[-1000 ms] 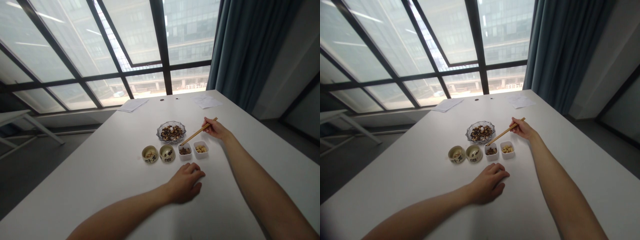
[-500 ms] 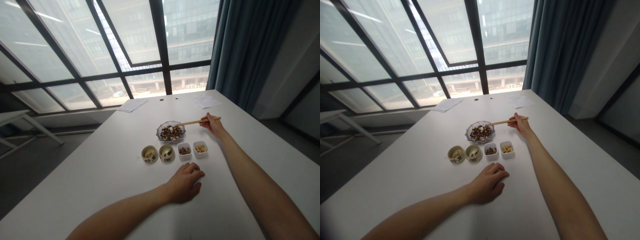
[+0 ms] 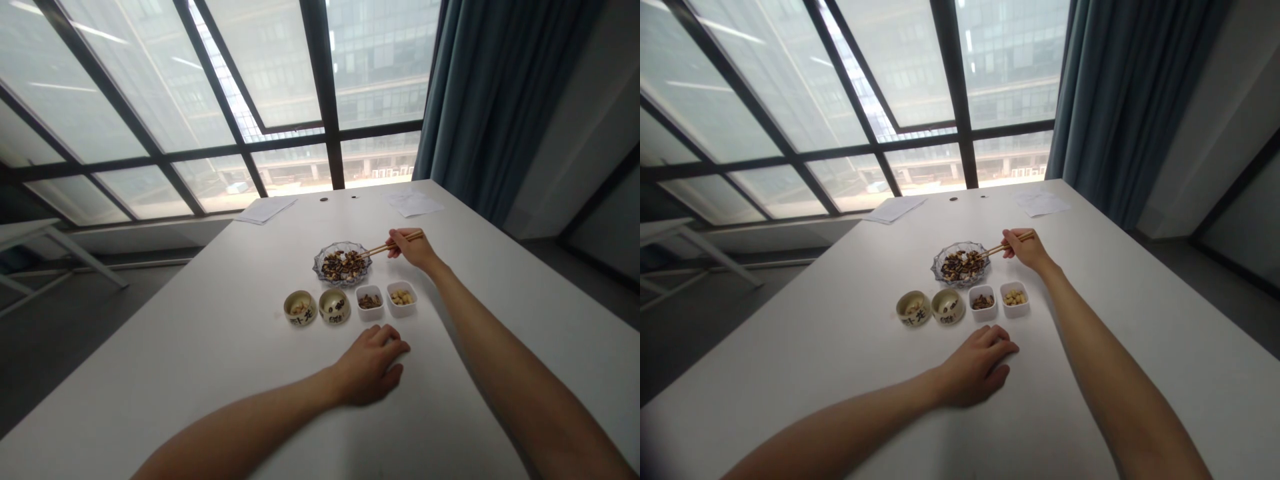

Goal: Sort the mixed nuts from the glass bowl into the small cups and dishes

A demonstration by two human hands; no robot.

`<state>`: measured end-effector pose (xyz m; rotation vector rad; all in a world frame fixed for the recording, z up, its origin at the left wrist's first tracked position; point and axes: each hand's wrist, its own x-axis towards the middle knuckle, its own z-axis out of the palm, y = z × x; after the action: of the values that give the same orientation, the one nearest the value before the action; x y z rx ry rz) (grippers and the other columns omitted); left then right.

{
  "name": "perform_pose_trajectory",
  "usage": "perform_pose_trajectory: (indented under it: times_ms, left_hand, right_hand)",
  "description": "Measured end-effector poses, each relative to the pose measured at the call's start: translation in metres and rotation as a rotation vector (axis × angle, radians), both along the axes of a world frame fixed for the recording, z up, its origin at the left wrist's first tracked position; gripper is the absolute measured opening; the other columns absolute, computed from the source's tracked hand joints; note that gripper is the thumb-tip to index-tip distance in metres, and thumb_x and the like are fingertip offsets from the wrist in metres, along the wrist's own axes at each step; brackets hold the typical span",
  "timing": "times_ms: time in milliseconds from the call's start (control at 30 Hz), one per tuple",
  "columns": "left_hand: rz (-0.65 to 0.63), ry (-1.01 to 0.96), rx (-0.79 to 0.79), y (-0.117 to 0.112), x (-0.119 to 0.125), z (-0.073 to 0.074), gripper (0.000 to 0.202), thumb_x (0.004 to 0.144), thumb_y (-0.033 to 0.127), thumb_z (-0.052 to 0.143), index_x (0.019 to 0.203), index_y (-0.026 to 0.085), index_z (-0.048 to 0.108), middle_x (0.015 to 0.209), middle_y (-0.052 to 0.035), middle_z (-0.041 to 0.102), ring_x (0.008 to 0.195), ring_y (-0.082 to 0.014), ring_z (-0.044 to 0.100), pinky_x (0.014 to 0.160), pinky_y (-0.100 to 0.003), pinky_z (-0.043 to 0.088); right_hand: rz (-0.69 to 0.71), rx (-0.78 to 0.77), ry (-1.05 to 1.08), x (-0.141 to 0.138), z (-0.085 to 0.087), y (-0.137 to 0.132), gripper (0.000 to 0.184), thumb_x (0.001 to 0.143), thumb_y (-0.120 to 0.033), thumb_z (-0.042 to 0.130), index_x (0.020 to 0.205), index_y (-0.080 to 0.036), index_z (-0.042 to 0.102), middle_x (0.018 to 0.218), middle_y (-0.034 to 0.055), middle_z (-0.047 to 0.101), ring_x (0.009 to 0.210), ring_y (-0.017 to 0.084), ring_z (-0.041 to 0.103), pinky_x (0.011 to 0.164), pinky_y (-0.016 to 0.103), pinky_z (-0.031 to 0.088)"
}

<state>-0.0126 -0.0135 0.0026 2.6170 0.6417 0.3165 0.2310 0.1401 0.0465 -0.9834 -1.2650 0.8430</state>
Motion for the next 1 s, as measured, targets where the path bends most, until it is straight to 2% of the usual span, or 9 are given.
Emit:
perform_pose_trajectory:
  times_ms: [267,500,733,867,1000]
  left_hand:
    - [-0.003,0.001,0.003,0.000,0.000,-0.001,0.039,0.095,0.028,0.055,0.134,0.025,0.059,0.131,-0.0100,0.060,0.116,-0.0251,0.057,0.109,-0.043,0.049]
    - [-0.004,0.009,0.000,0.000,0.000,0.000,0.039,0.095,0.029,0.055,0.134,0.024,0.059,0.131,-0.0099,0.060,0.116,-0.0254,0.057,0.110,-0.043,0.048]
    - [-0.010,0.004,-0.002,0.000,0.000,0.000,0.039,0.096,0.029,0.054,0.134,0.025,0.059,0.131,-0.0100,0.060,0.116,-0.0252,0.057,0.110,-0.043,0.048]
    - [0.001,0.003,-0.002,0.000,0.000,-0.001,0.039,0.095,0.028,0.055,0.134,0.025,0.059,0.130,-0.0096,0.060,0.116,-0.0252,0.057,0.110,-0.042,0.048]
    - [0.003,0.004,-0.003,0.000,0.000,0.000,0.039,0.095,0.028,0.055,0.134,0.026,0.059,0.131,-0.0100,0.060,0.116,-0.0251,0.057,0.109,-0.043,0.048]
  right_hand:
    - [-0.083,0.053,0.031,0.002,-0.005,0.002,0.065,0.074,-0.079,0.075,0.061,-0.015,0.070,0.044,0.0067,0.064,0.032,0.010,0.055,0.031,0.019,0.041]
    - [-0.154,0.072,0.153,0.016,-0.002,0.005,0.066,0.083,-0.079,0.066,0.063,-0.016,0.068,0.051,0.0092,0.068,0.036,0.011,0.057,0.032,0.020,0.039]
    - [-0.016,-0.073,0.395,0.026,0.005,0.001,0.056,0.094,-0.065,0.066,0.063,-0.018,0.066,0.051,0.0074,0.068,0.037,0.009,0.055,0.036,0.019,0.042]
    - [0.032,-0.128,0.438,0.030,0.004,-0.001,0.055,0.097,-0.062,0.064,0.061,-0.019,0.062,0.047,0.0031,0.063,0.036,0.009,0.054,0.036,0.018,0.041]
    - [0.083,-0.182,0.433,0.032,0.001,-0.003,0.053,0.097,-0.055,0.067,0.059,-0.019,0.061,0.047,0.0024,0.063,0.035,0.009,0.051,0.032,0.018,0.036]
